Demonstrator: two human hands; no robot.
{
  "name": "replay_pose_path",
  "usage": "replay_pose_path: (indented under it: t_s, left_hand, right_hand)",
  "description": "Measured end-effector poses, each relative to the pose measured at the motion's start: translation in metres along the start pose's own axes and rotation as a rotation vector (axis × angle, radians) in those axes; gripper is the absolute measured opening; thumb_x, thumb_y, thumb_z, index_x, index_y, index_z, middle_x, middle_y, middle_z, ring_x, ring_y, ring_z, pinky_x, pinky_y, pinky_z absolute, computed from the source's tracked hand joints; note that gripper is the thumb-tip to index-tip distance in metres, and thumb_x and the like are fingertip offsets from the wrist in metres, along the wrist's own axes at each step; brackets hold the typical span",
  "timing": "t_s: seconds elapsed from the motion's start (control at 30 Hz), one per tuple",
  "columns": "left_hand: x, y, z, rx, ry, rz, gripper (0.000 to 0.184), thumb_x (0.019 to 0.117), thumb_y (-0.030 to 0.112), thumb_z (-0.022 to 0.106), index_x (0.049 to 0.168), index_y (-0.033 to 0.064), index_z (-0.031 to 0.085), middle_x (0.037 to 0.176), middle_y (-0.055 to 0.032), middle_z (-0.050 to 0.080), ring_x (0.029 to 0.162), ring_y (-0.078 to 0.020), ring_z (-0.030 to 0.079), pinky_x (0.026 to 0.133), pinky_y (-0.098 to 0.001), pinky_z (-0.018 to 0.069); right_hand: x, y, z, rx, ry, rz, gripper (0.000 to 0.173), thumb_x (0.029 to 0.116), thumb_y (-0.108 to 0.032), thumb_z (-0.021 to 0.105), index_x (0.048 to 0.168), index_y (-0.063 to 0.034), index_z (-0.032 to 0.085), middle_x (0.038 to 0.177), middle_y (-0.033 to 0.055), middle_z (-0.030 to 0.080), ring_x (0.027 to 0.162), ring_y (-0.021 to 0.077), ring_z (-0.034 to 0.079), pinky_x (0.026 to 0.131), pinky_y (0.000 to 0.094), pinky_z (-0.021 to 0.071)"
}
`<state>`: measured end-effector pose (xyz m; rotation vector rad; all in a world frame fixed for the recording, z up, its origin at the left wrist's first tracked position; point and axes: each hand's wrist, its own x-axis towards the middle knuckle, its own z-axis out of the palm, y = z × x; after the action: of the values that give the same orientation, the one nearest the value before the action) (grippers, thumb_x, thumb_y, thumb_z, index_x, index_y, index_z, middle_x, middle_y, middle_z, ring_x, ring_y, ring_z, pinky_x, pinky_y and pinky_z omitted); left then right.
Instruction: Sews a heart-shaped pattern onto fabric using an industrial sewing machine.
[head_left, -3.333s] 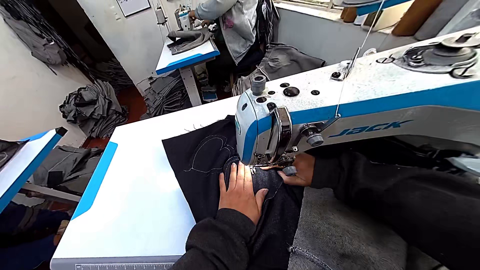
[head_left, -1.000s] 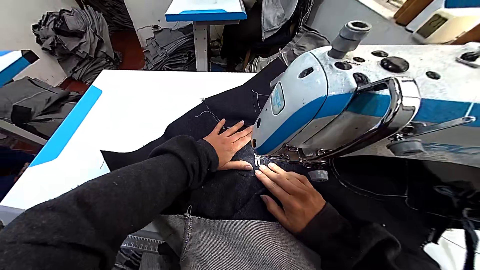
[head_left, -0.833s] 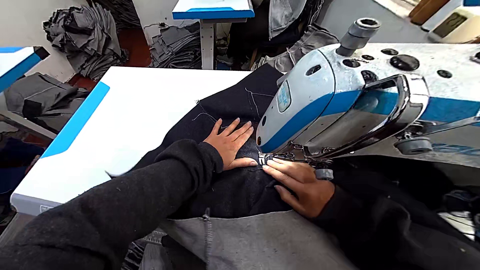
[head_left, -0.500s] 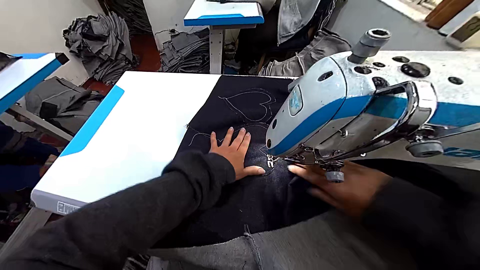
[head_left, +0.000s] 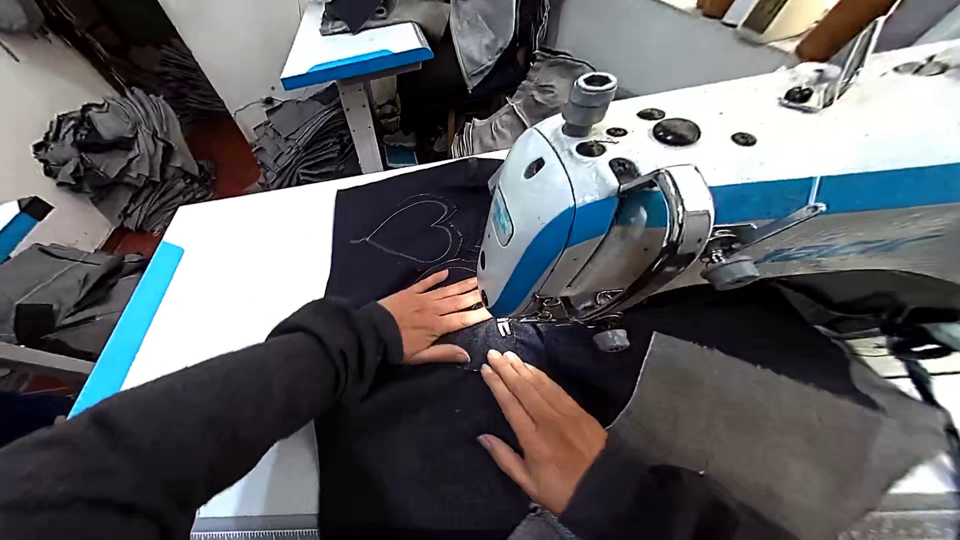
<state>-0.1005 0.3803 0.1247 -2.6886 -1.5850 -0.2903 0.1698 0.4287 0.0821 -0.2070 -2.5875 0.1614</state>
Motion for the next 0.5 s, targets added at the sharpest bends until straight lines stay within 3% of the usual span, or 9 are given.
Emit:
replay_pose_path:
  t_s: [0.13,0.27,0.33,0.4,0.43,0.47,0.5]
  left_hand:
    - [-0.008,0.051,0.008,0.049,0.049,-0.376,0.065,0.1045,0.058,0.033,0.152,0.0177,0.051,0.161,-0.0151,0.041,0.153,-0.0342,0.032,0.121,-0.0639,0.0234]
    - [0.007,0.109,0.024,0.126,0.169,-0.761,0.062,0.1038,0.051,0.042,0.154,0.0157,0.047,0.163,-0.0220,0.035,0.152,-0.0417,0.030,0.120,-0.0677,0.0208]
    - [0.014,0.122,0.028,0.137,0.172,-0.864,0.063,0.1044,0.052,0.041,0.157,0.0164,0.044,0.164,-0.0234,0.031,0.153,-0.0432,0.027,0.120,-0.0680,0.0186]
    - [0.017,0.127,0.030,0.139,0.163,-0.914,0.065,0.1042,0.053,0.040,0.158,0.0167,0.041,0.164,-0.0256,0.029,0.153,-0.0454,0.025,0.120,-0.0677,0.0175]
    - [0.017,0.128,0.029,0.128,0.146,-0.923,0.067,0.1036,0.054,0.041,0.158,0.0163,0.041,0.164,-0.0275,0.029,0.153,-0.0474,0.024,0.120,-0.0688,0.0172]
    - [0.017,0.128,0.023,0.097,0.089,-0.929,0.069,0.1031,0.057,0.042,0.159,0.0170,0.039,0.164,-0.0281,0.027,0.153,-0.0485,0.023,0.119,-0.0698,0.0166]
    - [0.016,0.125,0.009,0.040,-0.020,-0.927,0.071,0.1029,0.059,0.043,0.161,0.0189,0.036,0.166,-0.0276,0.024,0.154,-0.0485,0.020,0.119,-0.0705,0.0162]
  right_hand:
    - [0.004,0.061,-0.011,0.176,0.058,-0.262,0.040,0.0957,-0.023,0.051,0.122,0.0000,0.071,0.130,0.0151,0.070,0.125,0.0275,0.066,0.107,0.0409,0.0522]
    - [0.030,0.132,-0.016,0.315,-0.083,-0.539,0.037,0.0946,-0.006,0.050,0.126,-0.0020,0.070,0.132,0.0136,0.070,0.124,0.0261,0.066,0.103,0.0407,0.0545]
    - [0.046,0.156,-0.027,0.343,-0.215,-0.539,0.035,0.0931,-0.005,0.051,0.121,0.0014,0.072,0.122,0.0175,0.073,0.113,0.0321,0.071,0.096,0.0483,0.0571]
    - [0.060,0.175,-0.041,0.247,-0.229,-0.558,0.027,0.0940,-0.005,0.055,0.108,0.0056,0.075,0.100,0.0217,0.076,0.093,0.0365,0.074,0.083,0.0507,0.0590]
    - [0.065,0.185,-0.042,0.159,-0.132,-0.654,0.027,0.0917,-0.012,0.052,0.098,0.0028,0.074,0.087,0.0166,0.074,0.080,0.0306,0.074,0.071,0.0430,0.0595]
    - [0.066,0.193,-0.038,0.106,-0.041,-0.714,0.028,0.0922,-0.012,0.050,0.095,0.0018,0.073,0.082,0.0143,0.072,0.075,0.0278,0.073,0.067,0.0394,0.0594]
    - [0.062,0.200,-0.023,0.067,0.162,-0.738,0.027,0.0938,-0.014,0.049,0.091,-0.0021,0.072,0.077,0.0098,0.069,0.069,0.0230,0.071,0.064,0.0346,0.0574]
